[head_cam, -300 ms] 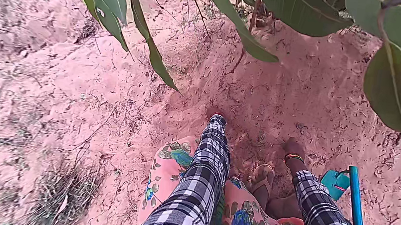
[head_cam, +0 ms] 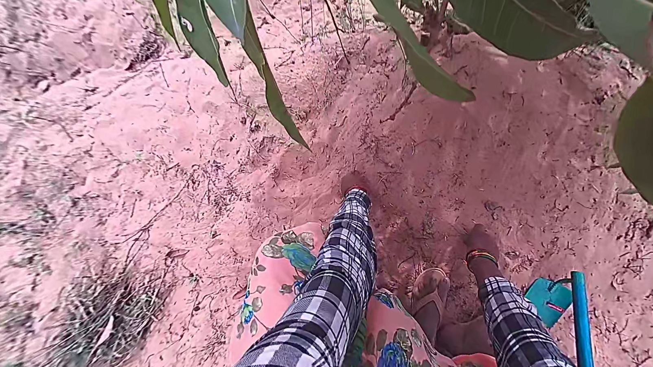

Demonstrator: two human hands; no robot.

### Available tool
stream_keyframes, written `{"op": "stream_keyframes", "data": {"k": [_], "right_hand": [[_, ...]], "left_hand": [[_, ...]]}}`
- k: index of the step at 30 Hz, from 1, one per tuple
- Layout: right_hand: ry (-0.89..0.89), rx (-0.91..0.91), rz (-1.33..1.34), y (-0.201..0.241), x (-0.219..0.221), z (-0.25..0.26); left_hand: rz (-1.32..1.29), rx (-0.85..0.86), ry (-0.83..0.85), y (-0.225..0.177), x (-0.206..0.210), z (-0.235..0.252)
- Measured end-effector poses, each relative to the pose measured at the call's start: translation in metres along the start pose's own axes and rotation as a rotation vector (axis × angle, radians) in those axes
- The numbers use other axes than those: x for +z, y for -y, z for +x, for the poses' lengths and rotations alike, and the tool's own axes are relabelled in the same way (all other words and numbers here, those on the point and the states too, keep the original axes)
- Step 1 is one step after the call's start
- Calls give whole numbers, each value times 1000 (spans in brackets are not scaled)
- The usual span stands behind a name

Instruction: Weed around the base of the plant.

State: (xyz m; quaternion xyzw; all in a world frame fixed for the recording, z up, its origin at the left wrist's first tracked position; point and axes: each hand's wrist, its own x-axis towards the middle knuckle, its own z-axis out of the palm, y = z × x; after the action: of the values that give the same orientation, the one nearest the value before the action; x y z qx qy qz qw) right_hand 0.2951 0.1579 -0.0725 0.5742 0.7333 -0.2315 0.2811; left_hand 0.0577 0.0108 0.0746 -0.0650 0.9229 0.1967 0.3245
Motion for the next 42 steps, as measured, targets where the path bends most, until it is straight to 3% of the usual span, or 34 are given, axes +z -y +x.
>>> {"op": "stream_keyframes", "data": {"k": [5,7,9,11,13,15,21,24,27,32,35,38,42], "right_hand": [[-20,-5,-4,1,2,-3],[-34,-14,-3,2,1,-6],[-44,-14,-2,1,1,-10],[-47,-18,22,-1,0,-11],[-51,-39,36,-1,0,-15],[-72,-61,55,-5,1,-16],[-106,-143,62,-14,10,-16],[-121,-205,103,-18,21,-29],[-83,-293,145,-16,33,-32],[105,-491,-100,19,49,-25],[201,-415,-343,37,56,-60],[236,-329,-316,46,75,-97],[273,-345,-325,51,96,-96]], "left_hand": [[90,356,240,-29,40,-40],[61,463,351,-39,65,-35],[49,679,337,-41,102,-5],[-6,831,356,-51,100,-8],[-71,787,419,-57,61,-42],[-245,635,445,-48,25,-71],[-1196,338,677,39,-14,-78],[-1451,275,526,58,-8,-63],[-1492,370,557,38,-9,-53],[-1437,264,476,24,3,-30],[-1387,256,417,27,6,-21],[-1357,253,372,27,5,-16],[-1339,251,379,25,9,-14]]}}
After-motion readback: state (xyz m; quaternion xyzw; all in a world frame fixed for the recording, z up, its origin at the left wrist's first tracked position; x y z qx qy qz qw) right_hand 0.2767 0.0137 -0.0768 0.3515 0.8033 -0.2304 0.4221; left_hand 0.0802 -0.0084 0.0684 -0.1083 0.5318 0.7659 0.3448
